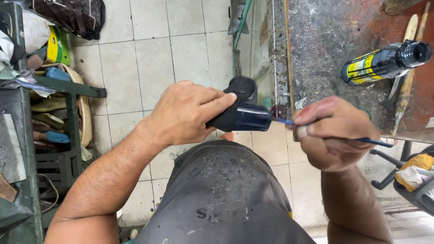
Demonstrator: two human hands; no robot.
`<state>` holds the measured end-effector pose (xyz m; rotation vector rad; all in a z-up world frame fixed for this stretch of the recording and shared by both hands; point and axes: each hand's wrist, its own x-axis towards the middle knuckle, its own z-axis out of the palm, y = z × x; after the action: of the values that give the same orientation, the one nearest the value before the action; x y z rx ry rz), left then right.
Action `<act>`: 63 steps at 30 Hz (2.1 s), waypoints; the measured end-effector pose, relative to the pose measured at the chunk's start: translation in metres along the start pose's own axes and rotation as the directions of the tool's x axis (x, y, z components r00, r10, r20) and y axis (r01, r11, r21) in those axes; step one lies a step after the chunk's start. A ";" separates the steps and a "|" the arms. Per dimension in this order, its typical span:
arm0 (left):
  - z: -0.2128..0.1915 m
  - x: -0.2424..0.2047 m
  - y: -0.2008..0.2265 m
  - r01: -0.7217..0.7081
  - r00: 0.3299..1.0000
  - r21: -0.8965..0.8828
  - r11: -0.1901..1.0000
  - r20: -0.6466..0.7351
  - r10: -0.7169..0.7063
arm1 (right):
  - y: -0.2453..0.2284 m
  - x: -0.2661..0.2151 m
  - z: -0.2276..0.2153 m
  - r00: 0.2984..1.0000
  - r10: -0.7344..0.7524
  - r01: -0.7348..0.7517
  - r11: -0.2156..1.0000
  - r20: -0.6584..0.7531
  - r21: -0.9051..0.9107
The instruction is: The person paints the heel and sole of a black boot with dark paint using a small brush. They dip the brush into a bottle of paint multiple times to continue the application. After finishing, they place the boot on a table and put the paint bottle away on a shelf.
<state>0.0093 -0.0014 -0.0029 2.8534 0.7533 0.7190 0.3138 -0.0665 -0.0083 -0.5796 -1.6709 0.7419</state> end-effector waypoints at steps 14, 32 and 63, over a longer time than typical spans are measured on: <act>-0.031 0.045 -0.027 0.580 0.759 -0.402 0.708 0.583 -0.291 | 0.016 0.020 -0.021 0.989 -0.125 0.135 0.982 0.081 -0.135; -0.005 0.041 -0.054 0.835 0.534 -0.441 0.331 0.796 -0.286 | 0.016 0.004 -0.029 0.975 -0.057 0.129 0.934 0.216 -0.334; 0.028 0.023 -0.061 0.842 0.516 -0.349 0.411 0.742 -0.427 | 0.033 -0.002 0.026 0.997 -0.048 0.042 0.995 -0.065 -0.091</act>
<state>0.0128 0.0638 -0.0309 1.6350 1.1159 -0.0244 0.2888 -0.0500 -0.0375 -0.6211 -1.6564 0.6111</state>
